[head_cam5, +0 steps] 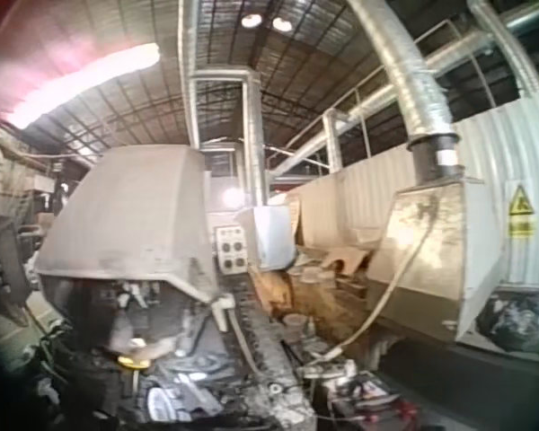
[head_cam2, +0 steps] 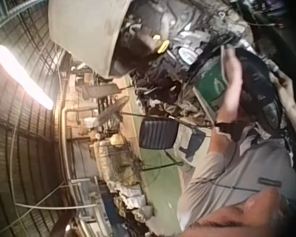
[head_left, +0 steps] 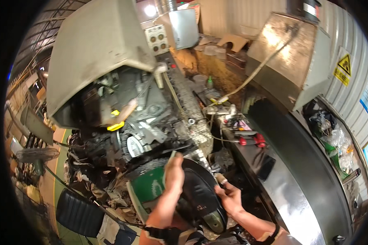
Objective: Operate a shoe-lasting machine to shape and secure the shoe upper to the sole component.
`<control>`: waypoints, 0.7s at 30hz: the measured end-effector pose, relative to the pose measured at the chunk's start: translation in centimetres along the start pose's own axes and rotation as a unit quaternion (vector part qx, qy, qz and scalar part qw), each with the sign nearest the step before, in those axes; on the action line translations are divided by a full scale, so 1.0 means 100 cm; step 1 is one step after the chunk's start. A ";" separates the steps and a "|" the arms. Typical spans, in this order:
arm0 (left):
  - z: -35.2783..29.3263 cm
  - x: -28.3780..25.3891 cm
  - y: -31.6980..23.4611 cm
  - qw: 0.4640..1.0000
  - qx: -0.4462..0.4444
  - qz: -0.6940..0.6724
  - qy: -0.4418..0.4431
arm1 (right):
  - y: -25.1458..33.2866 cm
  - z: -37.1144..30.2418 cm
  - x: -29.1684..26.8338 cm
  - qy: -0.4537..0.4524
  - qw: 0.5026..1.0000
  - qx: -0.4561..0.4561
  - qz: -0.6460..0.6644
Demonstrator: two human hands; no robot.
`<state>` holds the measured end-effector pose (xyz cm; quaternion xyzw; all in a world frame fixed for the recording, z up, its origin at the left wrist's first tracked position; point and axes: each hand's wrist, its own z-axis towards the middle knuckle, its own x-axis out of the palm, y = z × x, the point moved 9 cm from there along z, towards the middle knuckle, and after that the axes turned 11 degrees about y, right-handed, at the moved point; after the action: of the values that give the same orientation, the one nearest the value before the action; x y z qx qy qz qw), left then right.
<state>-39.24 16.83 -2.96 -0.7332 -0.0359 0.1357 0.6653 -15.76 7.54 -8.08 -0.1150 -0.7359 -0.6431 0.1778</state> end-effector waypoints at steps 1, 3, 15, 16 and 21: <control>0.008 -0.032 0.010 0.976 -0.112 -0.184 0.027 | -0.015 0.017 0.028 0.010 0.999 0.044 0.015; 0.011 -0.105 -0.008 0.972 -0.022 -0.234 -0.013 | -0.037 0.049 0.083 0.048 0.995 0.088 0.015; -0.006 -0.181 0.077 0.873 -0.140 -0.463 -0.068 | -0.091 0.148 0.239 0.055 0.971 0.117 0.202; 0.003 -0.183 0.079 0.870 -0.146 -0.464 -0.080 | -0.092 0.153 0.242 0.053 0.972 0.115 0.199; 0.028 -0.178 0.090 0.852 -0.150 -0.492 -0.101 | -0.108 0.174 0.241 0.030 0.972 0.136 0.190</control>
<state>-58.15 14.38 -9.37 -0.6932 -0.4788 -0.1431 0.5193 -43.97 21.71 -9.85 -0.2083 -0.7754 -0.4944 0.3331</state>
